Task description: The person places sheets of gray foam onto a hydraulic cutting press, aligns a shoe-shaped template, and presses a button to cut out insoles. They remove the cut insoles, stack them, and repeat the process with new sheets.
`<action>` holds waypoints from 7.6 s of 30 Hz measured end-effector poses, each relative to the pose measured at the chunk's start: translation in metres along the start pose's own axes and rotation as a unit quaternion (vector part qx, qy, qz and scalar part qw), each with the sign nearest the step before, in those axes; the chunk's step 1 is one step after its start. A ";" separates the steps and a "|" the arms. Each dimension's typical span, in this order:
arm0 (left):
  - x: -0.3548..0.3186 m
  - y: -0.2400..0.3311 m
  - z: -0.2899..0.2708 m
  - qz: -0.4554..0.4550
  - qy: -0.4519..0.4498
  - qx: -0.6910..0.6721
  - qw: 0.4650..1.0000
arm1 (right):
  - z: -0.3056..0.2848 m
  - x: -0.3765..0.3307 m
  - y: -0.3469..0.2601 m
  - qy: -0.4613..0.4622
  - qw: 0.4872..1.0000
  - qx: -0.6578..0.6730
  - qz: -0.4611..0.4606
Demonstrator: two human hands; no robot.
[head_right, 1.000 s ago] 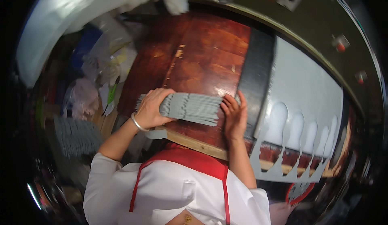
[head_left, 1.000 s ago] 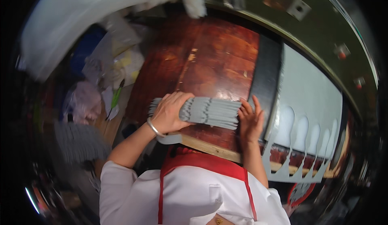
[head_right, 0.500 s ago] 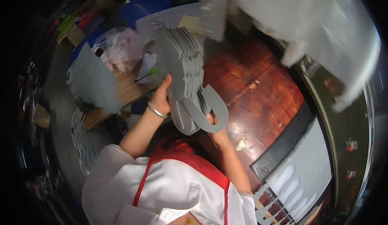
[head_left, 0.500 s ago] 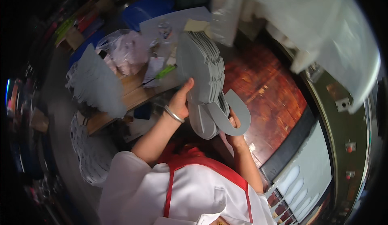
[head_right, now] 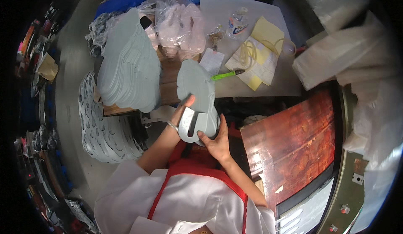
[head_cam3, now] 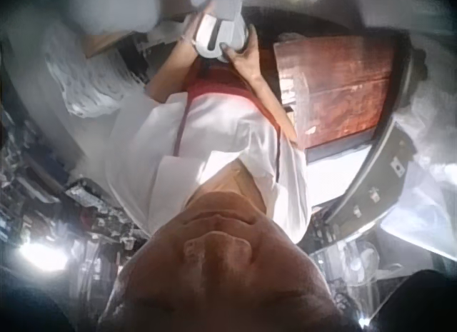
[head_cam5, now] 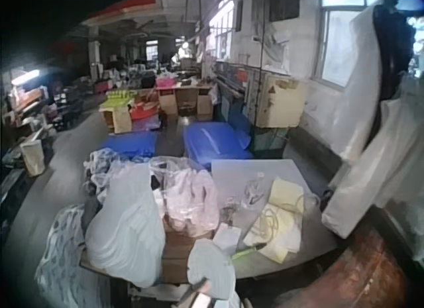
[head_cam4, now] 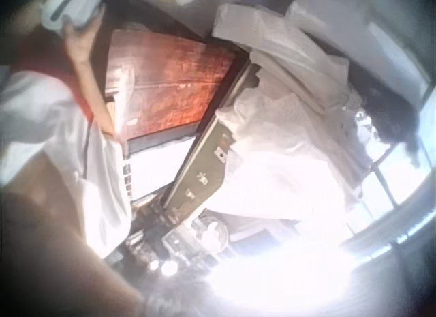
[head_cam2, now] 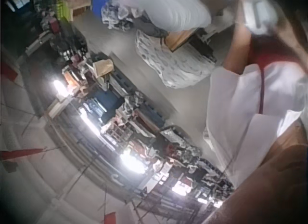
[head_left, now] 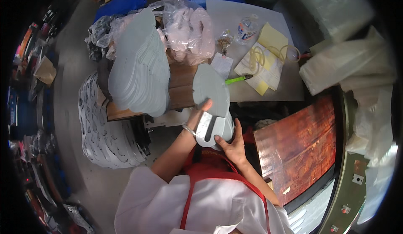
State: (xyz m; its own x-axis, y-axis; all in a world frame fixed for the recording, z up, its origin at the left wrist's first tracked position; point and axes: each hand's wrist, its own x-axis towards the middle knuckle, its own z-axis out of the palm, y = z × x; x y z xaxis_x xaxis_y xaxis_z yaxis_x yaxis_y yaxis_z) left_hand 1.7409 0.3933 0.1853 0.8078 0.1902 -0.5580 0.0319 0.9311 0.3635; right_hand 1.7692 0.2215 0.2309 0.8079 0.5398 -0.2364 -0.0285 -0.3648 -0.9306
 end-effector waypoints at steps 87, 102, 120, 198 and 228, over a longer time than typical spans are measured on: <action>-0.551 -0.360 0.224 -0.578 -0.676 -0.194 0.414 | 0.020 -0.601 0.141 0.628 0.578 0.504 0.128; -0.315 -0.618 0.284 0.254 -0.626 0.659 0.331 | -0.321 -0.798 0.245 0.777 0.527 -0.172 0.299; -0.213 -0.603 0.207 0.601 -0.348 0.670 -0.261 | -0.349 -0.918 0.279 0.776 0.497 -0.181 0.342; -0.116 -0.688 0.371 0.433 -0.186 0.781 0.409 | -0.796 -0.676 0.280 0.796 0.499 -0.324 0.113; -0.246 -0.609 0.245 0.350 -0.209 0.840 0.359 | -0.546 -0.518 0.173 0.352 0.876 -0.326 0.052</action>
State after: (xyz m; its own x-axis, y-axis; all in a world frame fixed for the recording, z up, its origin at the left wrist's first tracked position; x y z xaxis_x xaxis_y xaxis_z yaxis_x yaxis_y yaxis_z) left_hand 1.6664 -0.2965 0.2840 0.9703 -0.1959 0.1417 -0.2389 -0.8667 0.4378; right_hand 1.6667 -0.5357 0.3447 0.9902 -0.0399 0.1338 0.0333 -0.8633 -0.5036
